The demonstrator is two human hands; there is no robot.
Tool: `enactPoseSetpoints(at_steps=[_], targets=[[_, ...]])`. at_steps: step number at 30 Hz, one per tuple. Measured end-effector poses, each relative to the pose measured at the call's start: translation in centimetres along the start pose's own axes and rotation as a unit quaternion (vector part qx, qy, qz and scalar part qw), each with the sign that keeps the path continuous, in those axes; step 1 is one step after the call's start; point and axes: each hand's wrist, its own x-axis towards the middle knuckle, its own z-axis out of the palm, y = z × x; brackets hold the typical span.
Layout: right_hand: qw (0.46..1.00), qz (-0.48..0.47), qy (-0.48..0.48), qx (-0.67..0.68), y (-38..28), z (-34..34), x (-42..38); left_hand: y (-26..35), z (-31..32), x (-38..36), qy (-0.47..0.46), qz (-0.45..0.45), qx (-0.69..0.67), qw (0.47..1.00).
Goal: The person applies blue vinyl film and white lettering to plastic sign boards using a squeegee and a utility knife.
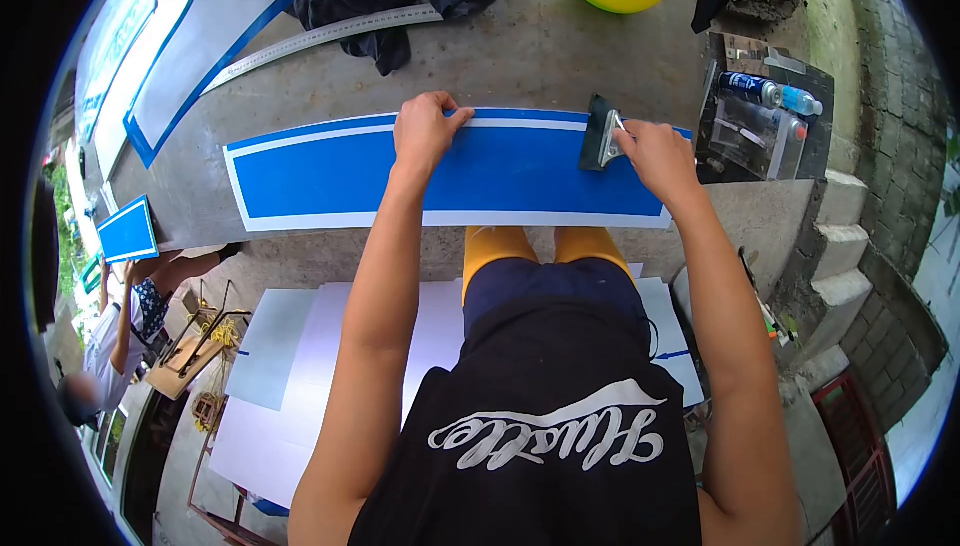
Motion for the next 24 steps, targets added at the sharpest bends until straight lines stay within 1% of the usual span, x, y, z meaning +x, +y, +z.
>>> enactPoseSetpoints(at_steps=[4, 5, 9, 13, 19, 24], targets=[[0.999, -0.021, -0.012, 0.024, -3.0, 0.3, 0.7, -0.1, 0.0, 0.0, -0.002, 0.005, 0.007, 1.000], [0.999, -0.038, -0.003, 0.016, -3.7, 0.7, 0.9, -0.2, 0.1, 0.0, 0.002, 0.011, 0.008, 1.000], [0.999, -0.051, -0.011, -0.001, -7.3, 1.3, 1.5, -0.7, 0.3, 0.1, 0.015, 0.026, 0.010, 1.000], [0.998, -0.056, -0.015, 0.014, -10.3, 2.0, 2.0, -0.6, 0.2, 0.0, 0.026, 0.035, 0.016, 0.999], [0.998, -0.064, -0.013, 0.014, -12.8, 2.7, 2.6, -0.6, 0.0, 0.1, 0.018, 0.044, 0.014, 0.999], [0.998, -0.060, -0.017, 0.008, -14.3, 2.7, 2.8, -1.1, 0.1, 0.3, 0.032, 0.062, 0.023, 0.997]])
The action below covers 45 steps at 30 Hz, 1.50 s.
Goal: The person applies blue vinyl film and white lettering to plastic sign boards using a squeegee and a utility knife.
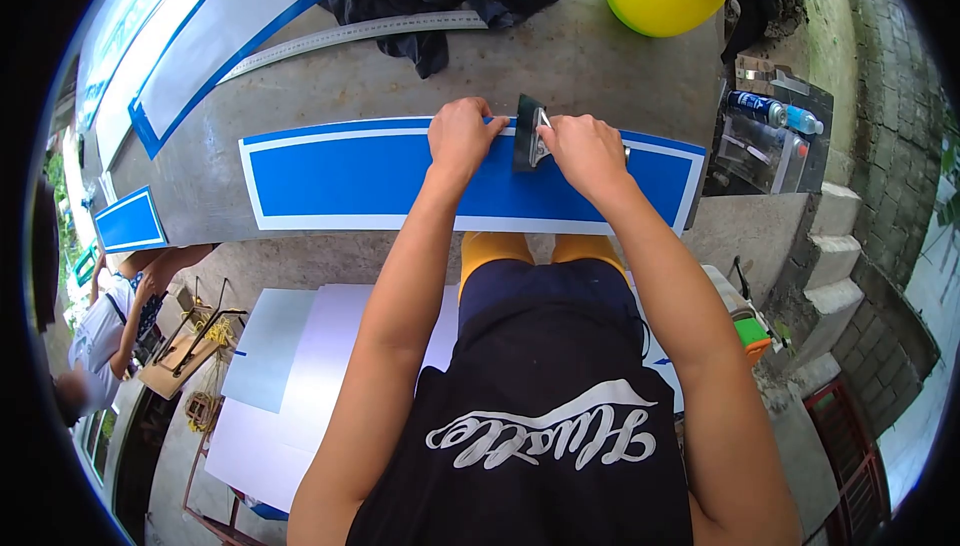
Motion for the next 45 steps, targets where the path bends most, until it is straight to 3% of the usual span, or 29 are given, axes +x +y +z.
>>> enactPoseSetpoints(at_steps=[11, 17, 23, 45], targets=[[0.999, 0.009, 0.022, 0.029, -1.0, -0.3, -0.2, -4.1, -4.3, -0.5, -0.013, 0.057, 0.042, 0.997], [0.999, 0.034, 0.028, 0.019, 6.3, -3.2, -3.4, -5.2, -4.5, -0.8, 0.000, 0.060, 0.047, 0.997], [0.999, 0.023, 0.029, 0.018, 10.5, -1.6, -2.8, -5.5, -4.6, -0.3, -0.007, 0.028, 0.060, 0.998], [1.000, 0.003, 0.007, 0.003, -6.8, 1.2, 2.4, -13.9, -11.5, 0.4, -0.010, 0.039, 0.063, 0.997]])
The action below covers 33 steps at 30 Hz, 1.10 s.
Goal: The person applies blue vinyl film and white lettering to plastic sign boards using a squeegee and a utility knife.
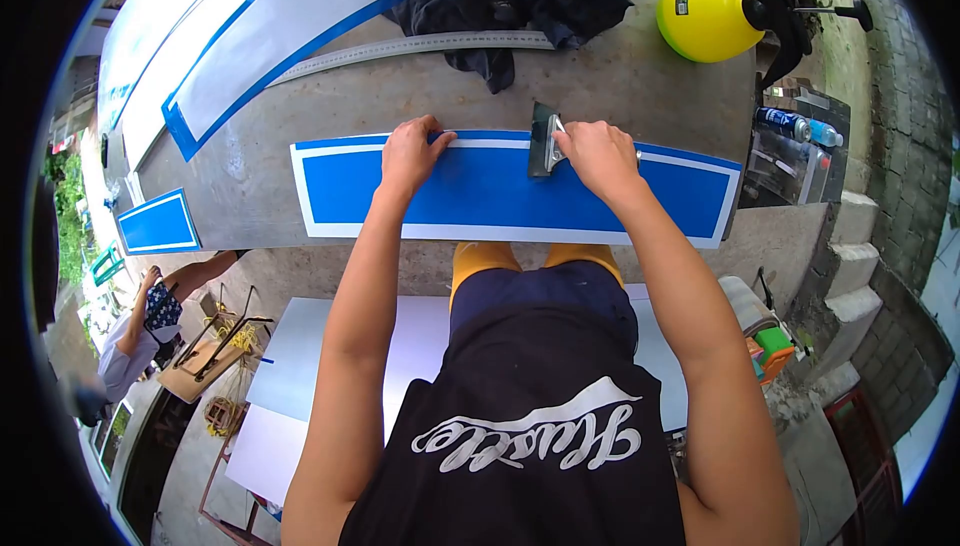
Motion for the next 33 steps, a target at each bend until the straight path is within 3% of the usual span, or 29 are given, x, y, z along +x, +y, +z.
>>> enactPoseSetpoints(at_steps=[9, 14, 21, 33], targets=[[0.999, 0.032, 0.026, 0.006, 1.1, -1.6, -1.7, -2.2, -1.4, -0.1, -0.037, -0.031, 0.009, 0.999], [0.999, 0.038, 0.008, -0.015, 2.7, -1.5, -1.9, -2.9, -1.1, -0.2, -0.012, -0.038, -0.008, 0.999], [0.999, 0.043, -0.016, -0.018, 0.9, -1.2, -1.4, -2.7, -1.2, -0.4, 0.010, -0.064, -0.034, 0.997], [1.000, 0.015, 0.024, 0.011, -3.0, 0.4, -0.4, -3.5, -1.1, 0.0, 0.013, -0.069, -0.053, 0.996]])
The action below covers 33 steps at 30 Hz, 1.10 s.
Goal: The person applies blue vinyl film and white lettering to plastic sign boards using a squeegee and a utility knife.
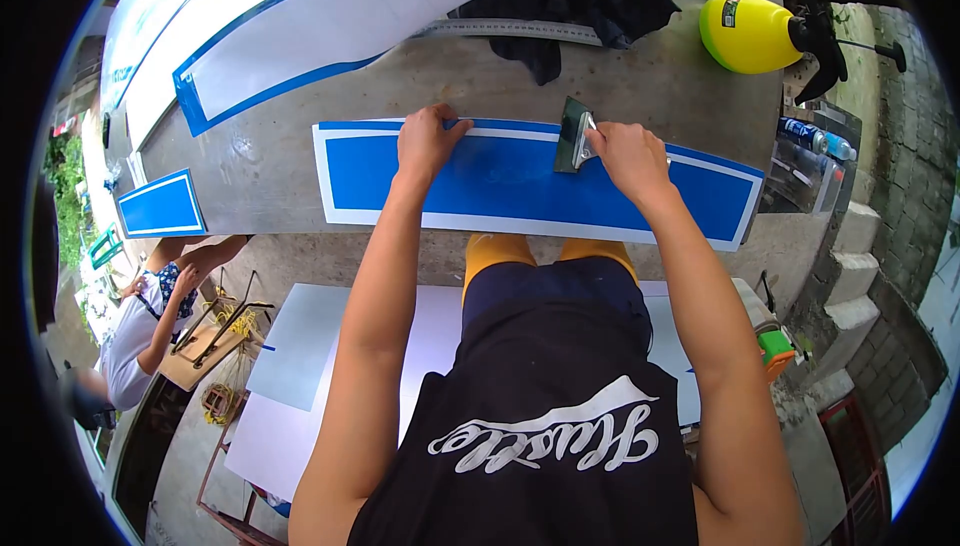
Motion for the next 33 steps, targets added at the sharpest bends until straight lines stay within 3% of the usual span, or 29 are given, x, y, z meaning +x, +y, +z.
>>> enactPoseSetpoints(at_steps=[6, 12, 14, 15, 16, 18, 22, 26, 28, 30, 32, 33], targets=[[1.000, -0.007, -0.004, 0.000, -1.0, 0.3, 0.4, -0.1, 0.2, 0.1, 0.010, -0.001, -0.009, 1.000], [1.000, -0.011, -0.003, -0.009, -1.0, 0.4, 0.5, -0.5, 0.1, 1.1, -0.030, 0.012, 0.029, 0.999], [1.000, -0.014, -0.005, 0.000, -0.9, 0.0, 0.2, -0.3, -0.8, 1.4, -0.092, -0.021, 0.009, 0.995], [1.000, -0.015, -0.007, 0.005, -0.9, -0.3, -0.1, -1.0, 0.0, 1.3, 0.015, 0.092, 0.009, 0.996], [1.000, -0.002, -0.010, 0.020, -0.4, -0.3, -0.3, 0.2, -1.6, 1.7, -0.069, 0.038, -0.010, 0.997], [0.998, 0.025, -0.016, 0.053, 0.9, -0.4, -0.9, 1.5, -5.2, 1.9, -0.093, 0.025, -0.004, 0.995], [0.994, 0.063, 0.012, 0.092, 3.0, -0.5, -2.3, -3.8, -9.0, 4.0, -0.078, 0.082, 0.154, 0.982], [0.991, 0.101, -0.023, 0.084, 3.5, -1.7, -2.5, -8.4, -17.8, 6.7, -0.069, 0.093, 0.157, 0.981], [0.991, 0.088, 0.013, 0.104, 3.9, -1.1, -3.1, -9.1, -23.0, 8.0, -0.129, -0.021, 0.137, 0.982], [0.990, 0.079, 0.034, 0.114, 3.8, -0.9, -3.0, -12.5, -25.2, 9.6, -0.069, -0.026, 0.099, 0.992], [0.990, 0.094, 0.010, 0.108, 3.6, -0.6, -3.0, -16.3, -26.7, 11.2, 0.042, 0.042, 0.271, 0.961], [0.989, 0.103, -0.001, 0.104, 3.3, -0.5, -2.9, -15.5, -28.0, 11.5, 0.018, -0.029, 0.252, 0.967]])
